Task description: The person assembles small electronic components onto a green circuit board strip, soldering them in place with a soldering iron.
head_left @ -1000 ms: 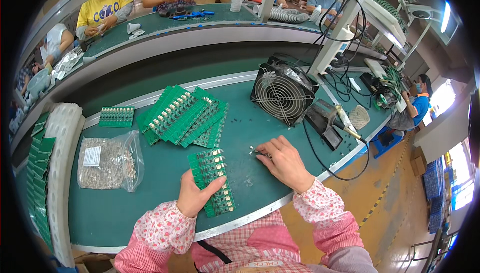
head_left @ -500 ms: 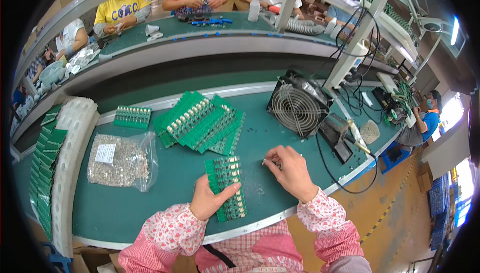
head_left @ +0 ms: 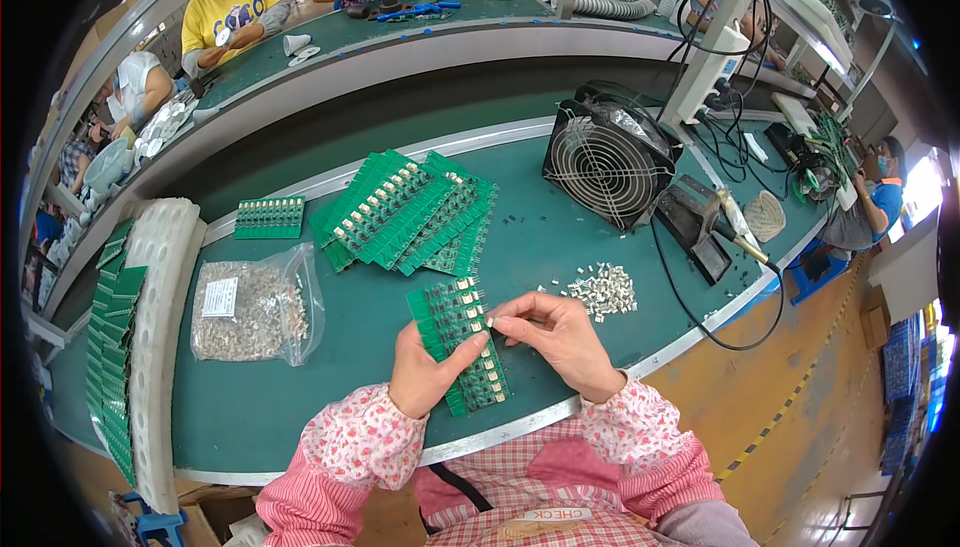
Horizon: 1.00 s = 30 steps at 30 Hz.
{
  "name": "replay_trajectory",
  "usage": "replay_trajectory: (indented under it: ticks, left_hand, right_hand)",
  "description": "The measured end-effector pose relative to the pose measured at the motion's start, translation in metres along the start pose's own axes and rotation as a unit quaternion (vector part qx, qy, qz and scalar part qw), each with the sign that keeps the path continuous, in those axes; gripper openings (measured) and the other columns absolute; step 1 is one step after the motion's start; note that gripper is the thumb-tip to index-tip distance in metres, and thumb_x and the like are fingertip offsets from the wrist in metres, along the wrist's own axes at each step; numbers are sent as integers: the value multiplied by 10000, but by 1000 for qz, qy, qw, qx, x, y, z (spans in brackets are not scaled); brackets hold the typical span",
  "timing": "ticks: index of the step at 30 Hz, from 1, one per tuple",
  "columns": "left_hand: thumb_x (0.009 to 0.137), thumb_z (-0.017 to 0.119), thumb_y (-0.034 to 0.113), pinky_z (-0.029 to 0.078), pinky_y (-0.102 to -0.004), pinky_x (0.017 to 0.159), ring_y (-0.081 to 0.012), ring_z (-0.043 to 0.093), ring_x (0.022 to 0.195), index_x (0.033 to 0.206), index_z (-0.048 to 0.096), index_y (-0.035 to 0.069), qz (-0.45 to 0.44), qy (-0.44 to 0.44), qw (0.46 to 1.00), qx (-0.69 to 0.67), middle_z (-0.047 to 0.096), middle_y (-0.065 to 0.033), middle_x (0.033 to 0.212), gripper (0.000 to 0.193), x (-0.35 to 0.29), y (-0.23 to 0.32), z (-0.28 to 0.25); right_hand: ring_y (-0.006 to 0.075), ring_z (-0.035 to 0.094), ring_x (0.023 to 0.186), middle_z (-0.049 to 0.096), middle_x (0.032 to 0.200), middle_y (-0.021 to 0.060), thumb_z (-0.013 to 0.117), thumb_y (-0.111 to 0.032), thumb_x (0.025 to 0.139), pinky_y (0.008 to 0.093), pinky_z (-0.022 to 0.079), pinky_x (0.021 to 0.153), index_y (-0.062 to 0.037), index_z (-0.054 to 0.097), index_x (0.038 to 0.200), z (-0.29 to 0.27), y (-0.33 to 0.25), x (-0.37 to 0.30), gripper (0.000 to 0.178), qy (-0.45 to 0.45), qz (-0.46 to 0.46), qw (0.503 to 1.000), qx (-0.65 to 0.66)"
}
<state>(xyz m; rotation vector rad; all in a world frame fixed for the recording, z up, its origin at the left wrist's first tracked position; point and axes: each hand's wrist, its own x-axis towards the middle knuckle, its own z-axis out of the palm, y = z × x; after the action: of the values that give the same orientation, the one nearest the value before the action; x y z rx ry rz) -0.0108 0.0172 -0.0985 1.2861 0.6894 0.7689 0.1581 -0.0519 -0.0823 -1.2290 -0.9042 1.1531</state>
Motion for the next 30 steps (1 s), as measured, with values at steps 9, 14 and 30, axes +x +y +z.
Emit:
replay_trajectory:
  ticks: [9, 14, 30]
  left_hand:
    - [794, 698, 44, 503, -244, 692, -69, 602, 783, 979, 631, 11, 18, -25, 998, 59, 666, -18, 888, 200, -3, 3, 1]
    - [795, 693, 42, 502, -245, 696, -69, 602, 787, 981, 632, 13, 10, -49, 996, 74, 668, -21, 891, 198, -2, 4, 2]
    - [770, 715, 41, 505, -246, 707, -74, 606, 799, 1011, 613, 9, 20, -78, 993, 81, 665, -27, 905, 263, -2, 1, 0]
  right_hand:
    - [106, 619, 794, 651, 869, 64, 626, -133, 886, 237, 519, 701, 23, 615, 949, -13, -5, 7, 169, -102, 94, 990, -5]
    - [119, 630, 769, 650, 858, 68, 616, -142, 895, 248, 526, 708, 23, 597, 945, -21, -5, 10, 174, -152, 108, 982, -7]
    - [100, 619, 760, 635, 838, 61, 618, -119, 891, 228, 522, 700, 33, 571, 935, -21, 0, 3, 165, -147, 54, 987, -31]
